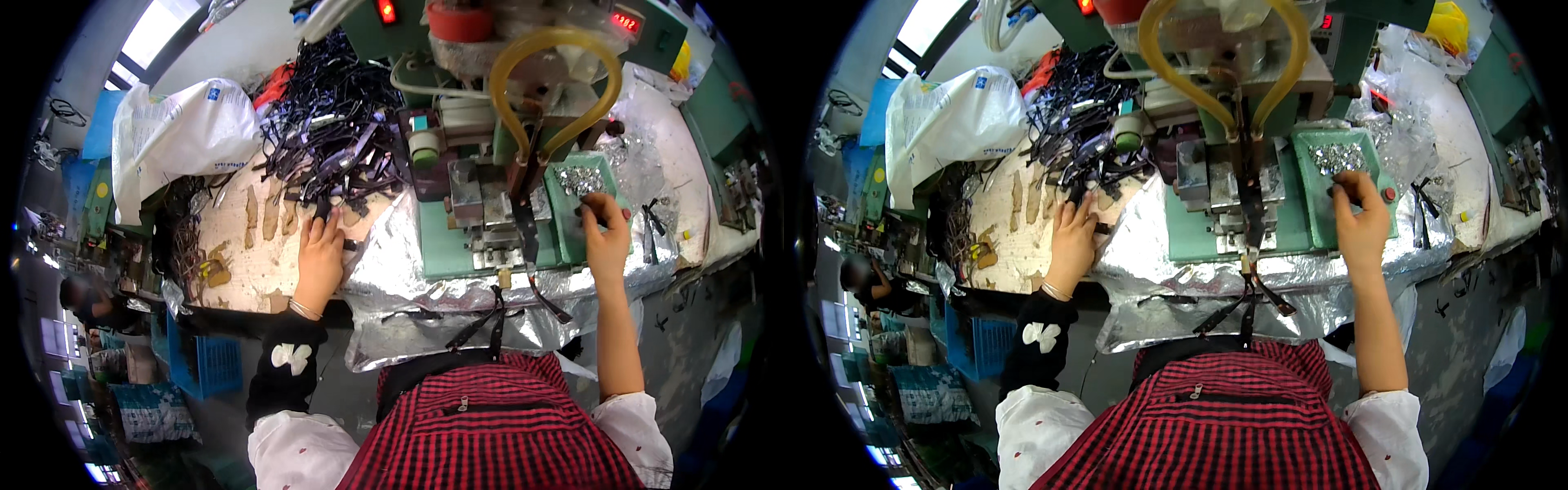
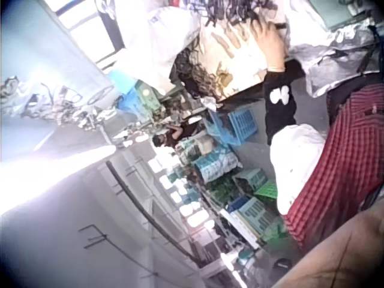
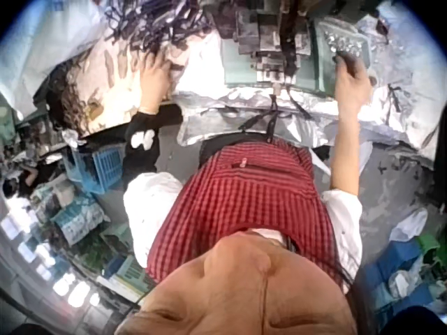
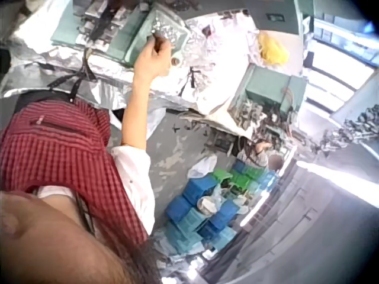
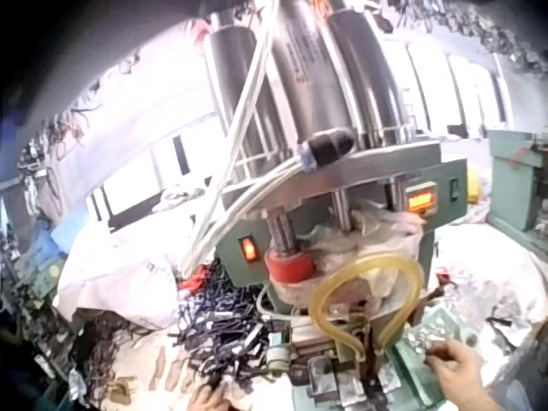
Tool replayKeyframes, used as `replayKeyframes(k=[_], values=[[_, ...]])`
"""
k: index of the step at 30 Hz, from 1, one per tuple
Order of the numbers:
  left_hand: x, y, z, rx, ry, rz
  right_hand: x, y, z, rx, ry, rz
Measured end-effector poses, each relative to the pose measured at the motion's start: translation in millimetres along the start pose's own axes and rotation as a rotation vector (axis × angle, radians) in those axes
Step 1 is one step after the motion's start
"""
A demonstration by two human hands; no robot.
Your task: The person repeatedly picks up small metallic components and dark strap-like pieces, places them into a green machine, and operates a lever to process them. The person continues this cycle, handling the components one at a time and sorting them on the workbench.
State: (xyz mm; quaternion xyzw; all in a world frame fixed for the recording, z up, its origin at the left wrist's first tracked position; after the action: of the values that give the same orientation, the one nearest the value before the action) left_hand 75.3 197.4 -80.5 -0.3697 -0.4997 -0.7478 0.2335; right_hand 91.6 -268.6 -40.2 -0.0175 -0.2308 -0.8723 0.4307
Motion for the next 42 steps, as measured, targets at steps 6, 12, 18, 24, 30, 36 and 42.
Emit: replayKeyframes(k=[6,12,18,24,30,36,42], values=[[18.0,61.8,9.7,-0.047,-0.041,-0.074,1.3,12.7,8.9,-0.027,0.058,-0.045],[-40.4,5.2,91.2,1.078,-1.104,-0.316,30.5,0.9,-22.9,-0.063,-0.04,-0.08],[-61.8,12.3,37.9,1.204,-1.396,-0.17,28.2,-24.5,35.6,0.015,0.171,0.013],[-16.4,65.5,-3.0,1.132,-1.089,-0.105,-39.4,-9.3,92.7,0.137,0.233,-0.003],[84.0,105.1,-59.3,0.817,-1.108,-0.508,-47.6,-20.6,88.4,-0.083,0.456,0.01],[161.2,183.7,-95.2,0.402,-1.241,-0.769,-51.4,-28.3,115.5,-0.275,0.661,0.113],[156.8,148.7,-183.7,-0.189,-0.976,-0.611,-28.0,-30.5,136.7,-0.08,0.491,0.402]])
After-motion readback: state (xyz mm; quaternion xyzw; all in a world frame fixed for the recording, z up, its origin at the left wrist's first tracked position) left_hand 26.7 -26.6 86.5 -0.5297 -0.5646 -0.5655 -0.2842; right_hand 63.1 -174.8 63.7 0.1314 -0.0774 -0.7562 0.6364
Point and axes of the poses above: each hand's wrist, its own y-axis towards the middle knuckle, its own x-axis out of the back of the hand, z = x × y, the point moved 8 cm from there along y, towards the middle knuckle, and after that the axes turned 15 degrees about -z, right-handed, at the moved point
